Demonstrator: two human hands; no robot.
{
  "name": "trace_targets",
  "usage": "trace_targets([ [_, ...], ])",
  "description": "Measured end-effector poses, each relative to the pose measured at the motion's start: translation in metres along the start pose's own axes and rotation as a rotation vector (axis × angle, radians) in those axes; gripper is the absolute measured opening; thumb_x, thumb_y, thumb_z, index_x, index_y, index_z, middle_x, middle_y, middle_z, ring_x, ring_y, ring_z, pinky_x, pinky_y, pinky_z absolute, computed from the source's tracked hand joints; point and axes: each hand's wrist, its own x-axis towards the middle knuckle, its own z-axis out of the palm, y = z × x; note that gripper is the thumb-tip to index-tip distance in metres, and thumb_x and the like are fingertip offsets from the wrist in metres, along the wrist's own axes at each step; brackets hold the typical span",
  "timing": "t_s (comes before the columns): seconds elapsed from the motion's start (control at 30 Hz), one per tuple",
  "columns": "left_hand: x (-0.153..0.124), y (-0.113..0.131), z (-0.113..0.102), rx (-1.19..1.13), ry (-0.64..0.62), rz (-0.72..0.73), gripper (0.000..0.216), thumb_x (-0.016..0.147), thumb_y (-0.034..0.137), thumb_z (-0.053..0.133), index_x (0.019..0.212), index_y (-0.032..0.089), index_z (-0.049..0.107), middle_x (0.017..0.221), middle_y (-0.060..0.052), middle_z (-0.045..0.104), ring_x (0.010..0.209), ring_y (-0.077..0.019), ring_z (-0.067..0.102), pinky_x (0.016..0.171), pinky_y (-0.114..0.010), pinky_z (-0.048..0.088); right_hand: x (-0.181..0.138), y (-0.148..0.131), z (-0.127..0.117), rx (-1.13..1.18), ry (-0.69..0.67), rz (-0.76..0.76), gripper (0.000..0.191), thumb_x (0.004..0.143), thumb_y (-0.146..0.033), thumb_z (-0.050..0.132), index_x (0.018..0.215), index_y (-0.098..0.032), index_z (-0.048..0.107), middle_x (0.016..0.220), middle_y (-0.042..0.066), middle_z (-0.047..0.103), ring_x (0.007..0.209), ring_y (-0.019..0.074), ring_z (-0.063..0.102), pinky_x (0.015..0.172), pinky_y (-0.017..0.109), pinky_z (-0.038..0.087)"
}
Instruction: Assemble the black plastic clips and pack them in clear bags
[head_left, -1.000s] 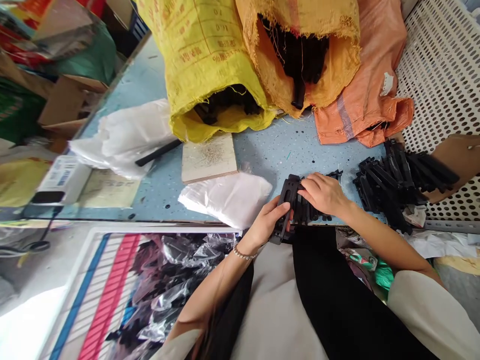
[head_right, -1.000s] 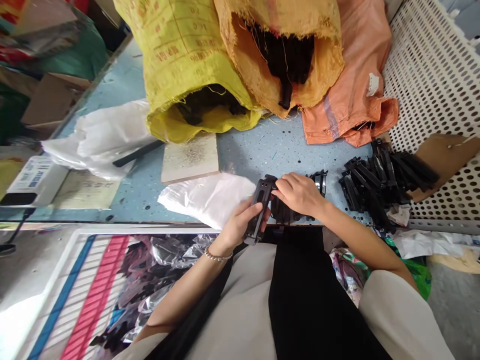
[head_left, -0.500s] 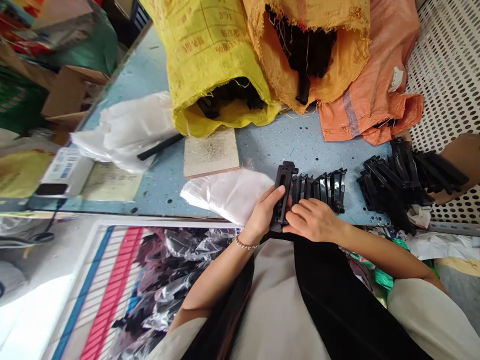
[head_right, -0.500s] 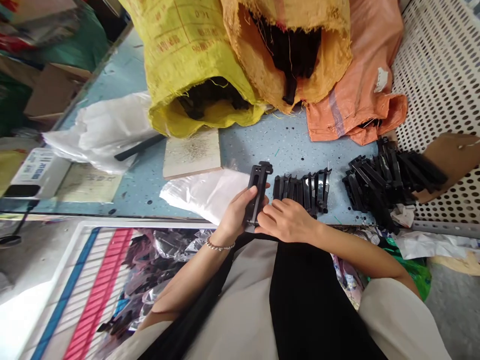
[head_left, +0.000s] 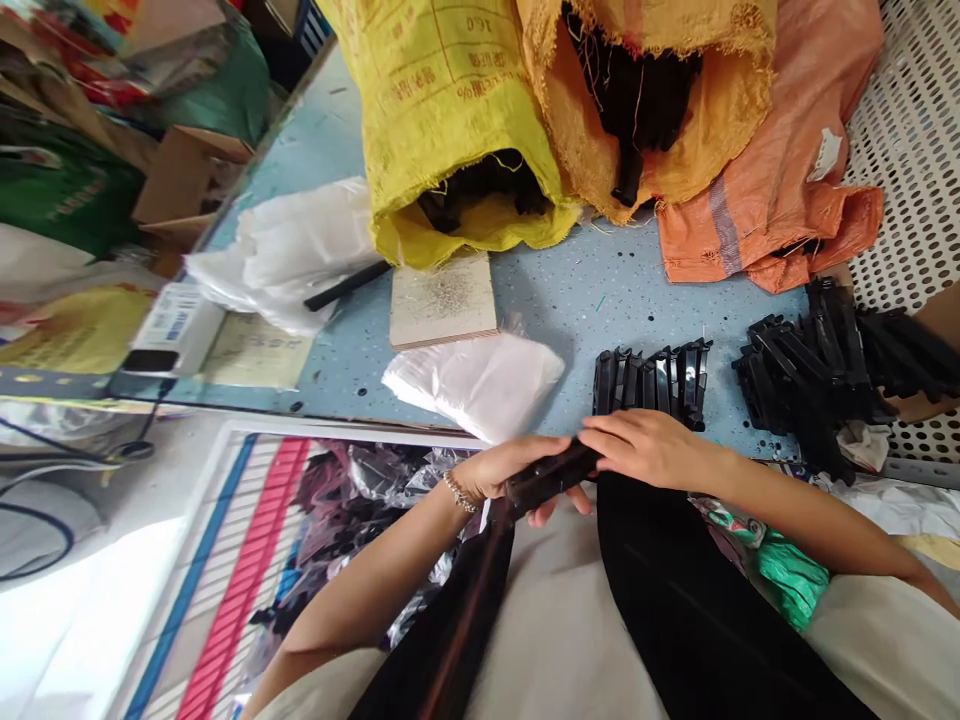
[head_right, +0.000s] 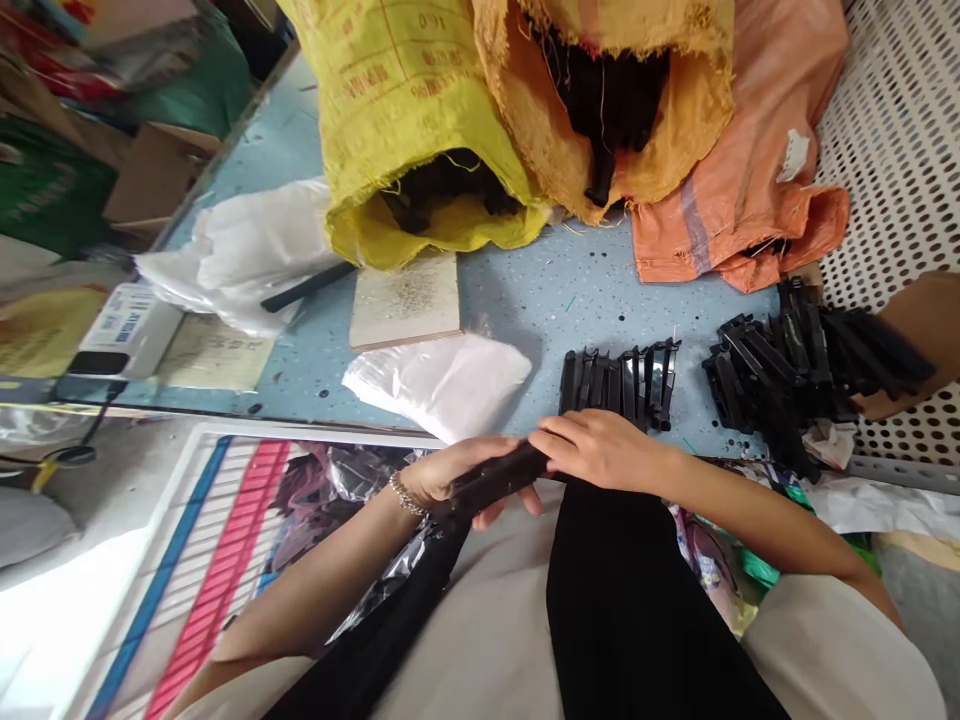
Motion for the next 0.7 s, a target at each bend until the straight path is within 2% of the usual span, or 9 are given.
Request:
trace_targets([
  [0.07, 0.001, -0.008, -0.008, 0.082, 0.202, 0.095, 0.073, 0.085, 0.075, 0.046, 0.103, 0.01, 0.072, 0.081, -0.017, 0.075, 0.049, -0.0206, 0.063, 0.046, -0.031, 0.049, -0.009, 0.004, 0.011, 0.114, 0.008, 0.114, 0.024, 0.102, -0.033, 0.049, 0.113, -0.02, 0.066, 0.101, 0.009, 0.072, 0.086, 0.0216, 0.068, 0.077, 0.035, 0.055],
  [0.13, 0.005, -0.017, -0.02, 0.257, 0.612, 0.307, 0.066, 0.09, 0.071, 0.043, 0.103, 0.012, 0.07, 0.081, -0.013, 0.073, 0.061, -0.022, 0.068, 0.059, -0.034, 0.054, -0.017, 0.011, 0.021, 0.25, 0.076, 0.314, 0.025, 0.101, -0.035, 0.049, 0.109, -0.019, 0.067, 0.094, 0.008, 0.073, 0.082, 0.0205, 0.069, 0.073, 0.032, 0.055],
  [0.2, 0.01, -0.025, -0.033, 0.589, 1.081, 0.5, 0.052, 0.09, 0.064, 0.051, 0.096, 0.015, 0.068, 0.091, -0.012, 0.071, 0.079, -0.0246, 0.069, 0.072, -0.036, 0.055, -0.023, 0.018, 0.029, 0.447, 0.179, 0.563, 0.026, 0.099, -0.039, 0.052, 0.108, -0.019, 0.067, 0.092, 0.006, 0.074, 0.077, 0.0189, 0.069, 0.068, 0.029, 0.054],
  [0.23, 0.012, -0.028, -0.04, 0.792, 1.25, 0.544, 0.044, 0.089, 0.059, 0.056, 0.091, 0.016, 0.067, 0.093, -0.013, 0.07, 0.088, -0.0264, 0.067, 0.078, -0.038, 0.054, -0.024, 0.02, 0.033, 0.585, 0.234, 0.677, 0.028, 0.098, -0.042, 0.054, 0.108, -0.02, 0.067, 0.091, 0.005, 0.075, 0.075, 0.018, 0.068, 0.066, 0.029, 0.053],
  [0.27, 0.013, -0.03, -0.046, 0.984, 1.344, 0.545, 0.038, 0.089, 0.054, 0.059, 0.086, 0.017, 0.066, 0.094, -0.013, 0.069, 0.094, -0.0282, 0.065, 0.083, -0.039, 0.053, -0.025, 0.021, 0.036, 0.744, 0.288, 0.773, 0.031, 0.096, -0.046, 0.056, 0.107, -0.02, 0.067, 0.089, 0.005, 0.075, 0.072, 0.0174, 0.068, 0.064, 0.028, 0.053],
  [0.3, 0.013, -0.03, -0.052, 1.133, 1.373, 0.526, 0.033, 0.091, 0.049, 0.059, 0.081, 0.017, 0.065, 0.093, -0.013, 0.068, 0.096, -0.029, 0.064, 0.084, -0.04, 0.051, -0.024, 0.021, 0.039, 0.914, 0.343, 0.843, 0.034, 0.093, -0.05, 0.059, 0.106, -0.02, 0.067, 0.087, 0.005, 0.075, 0.069, 0.0168, 0.067, 0.062, 0.028, 0.053],
  [0.37, 0.011, -0.028, -0.062, 1.255, 1.31, 0.498, 0.029, 0.095, 0.038, 0.053, 0.076, 0.018, 0.063, 0.087, -0.011, 0.067, 0.093, -0.0267, 0.063, 0.082, -0.038, 0.05, -0.021, 0.018, 0.046, 1.234, 0.429, 0.912, 0.04, 0.085, -0.055, 0.068, 0.102, -0.02, 0.067, 0.083, 0.004, 0.076, 0.063, 0.0158, 0.066, 0.058, 0.028, 0.053],
  [0.5, -0.001, -0.018, -0.077, 1.095, 1.119, 0.586, 0.02, 0.092, 0.028, 0.054, 0.079, 0.018, 0.065, 0.081, -0.005, 0.065, 0.078, -0.0179, 0.061, 0.074, -0.031, 0.05, -0.016, 0.003, 0.056, 1.568, 0.489, 0.936, 0.038, 0.077, -0.053, 0.077, 0.089, -0.017, 0.069, 0.076, 0.006, 0.076, 0.052, 0.0135, 0.062, 0.051, 0.025, 0.049],
  [0.7, -0.003, -0.014, -0.079, 0.914, 1.246, 0.765, 0.014, 0.086, 0.027, 0.062, 0.077, 0.018, 0.065, 0.088, -0.005, 0.065, 0.08, -0.0162, 0.062, 0.071, -0.028, 0.053, 0.0, -0.022, 0.094, 2.068, 0.267, 0.809, 0.036, 0.078, -0.05, 0.072, 0.08, -0.015, 0.071, 0.068, 0.009, 0.074, 0.046, 0.014, 0.058, 0.039, 0.023, 0.038],
])
